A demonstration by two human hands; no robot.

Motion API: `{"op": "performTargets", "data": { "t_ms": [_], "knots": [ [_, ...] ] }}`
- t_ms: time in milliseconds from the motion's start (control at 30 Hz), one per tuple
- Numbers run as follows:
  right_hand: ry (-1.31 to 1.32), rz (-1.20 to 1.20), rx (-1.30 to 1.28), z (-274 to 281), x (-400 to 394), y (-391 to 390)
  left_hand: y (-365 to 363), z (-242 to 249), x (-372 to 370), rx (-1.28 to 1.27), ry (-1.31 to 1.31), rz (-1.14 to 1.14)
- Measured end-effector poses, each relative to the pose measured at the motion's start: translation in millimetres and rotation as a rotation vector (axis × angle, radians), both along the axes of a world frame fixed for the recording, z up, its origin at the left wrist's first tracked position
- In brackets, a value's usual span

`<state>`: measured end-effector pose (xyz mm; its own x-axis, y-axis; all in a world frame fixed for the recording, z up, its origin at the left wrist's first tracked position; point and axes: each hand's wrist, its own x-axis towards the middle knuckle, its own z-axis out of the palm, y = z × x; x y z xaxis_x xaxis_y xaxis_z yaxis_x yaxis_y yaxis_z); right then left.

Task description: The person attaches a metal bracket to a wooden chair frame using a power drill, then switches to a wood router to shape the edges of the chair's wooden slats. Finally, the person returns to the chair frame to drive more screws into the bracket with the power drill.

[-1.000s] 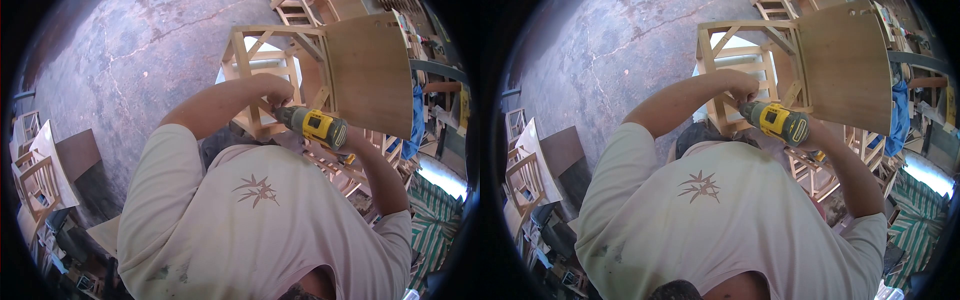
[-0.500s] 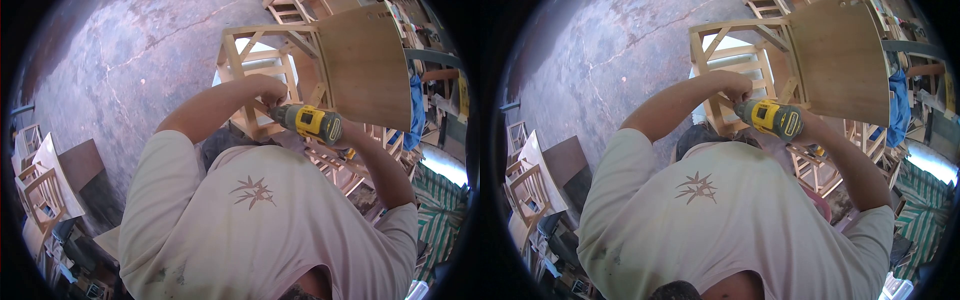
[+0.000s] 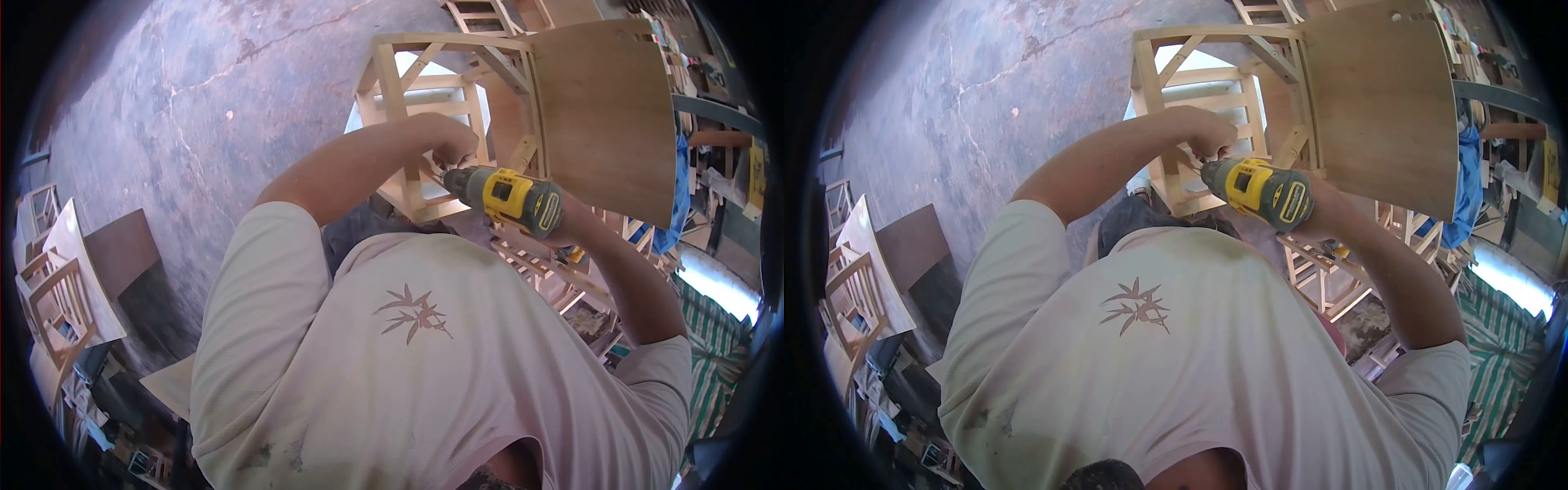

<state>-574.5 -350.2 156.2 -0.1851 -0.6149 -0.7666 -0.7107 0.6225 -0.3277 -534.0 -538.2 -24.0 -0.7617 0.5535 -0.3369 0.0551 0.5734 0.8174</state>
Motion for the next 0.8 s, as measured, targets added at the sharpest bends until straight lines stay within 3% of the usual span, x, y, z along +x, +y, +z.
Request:
{"op": "performTargets", "data": {
  "t_ms": [167,400,467,567,800],
  "knots": [
    [0.200,0.107,-0.123,-6.7,-7.9,16.2,-0.1,-1.0,1.7,-0.057,0.081,-0.011],
    [0.089,0.137,-0.080,-11.0,-6.3,8.5,0.1,-3.9,0.4,-0.008,0.058,-0.015],
    [0.017,0.025,-0.071,-19.5,-9.7,10.2,-0.3,-2.9,0.1,-0.023,0.042,-0.004],
    [0.117,0.130,-0.054,-19.8,-7.7,8.2,-1.0,-2.3,1.9,0.004,0.022,0.029],
    [0.025,0.070,-0.038,-8.4,-0.4,-5.9,-0.8,-8.1,1.4,0.022,0.022,0.047]
  ]
}}
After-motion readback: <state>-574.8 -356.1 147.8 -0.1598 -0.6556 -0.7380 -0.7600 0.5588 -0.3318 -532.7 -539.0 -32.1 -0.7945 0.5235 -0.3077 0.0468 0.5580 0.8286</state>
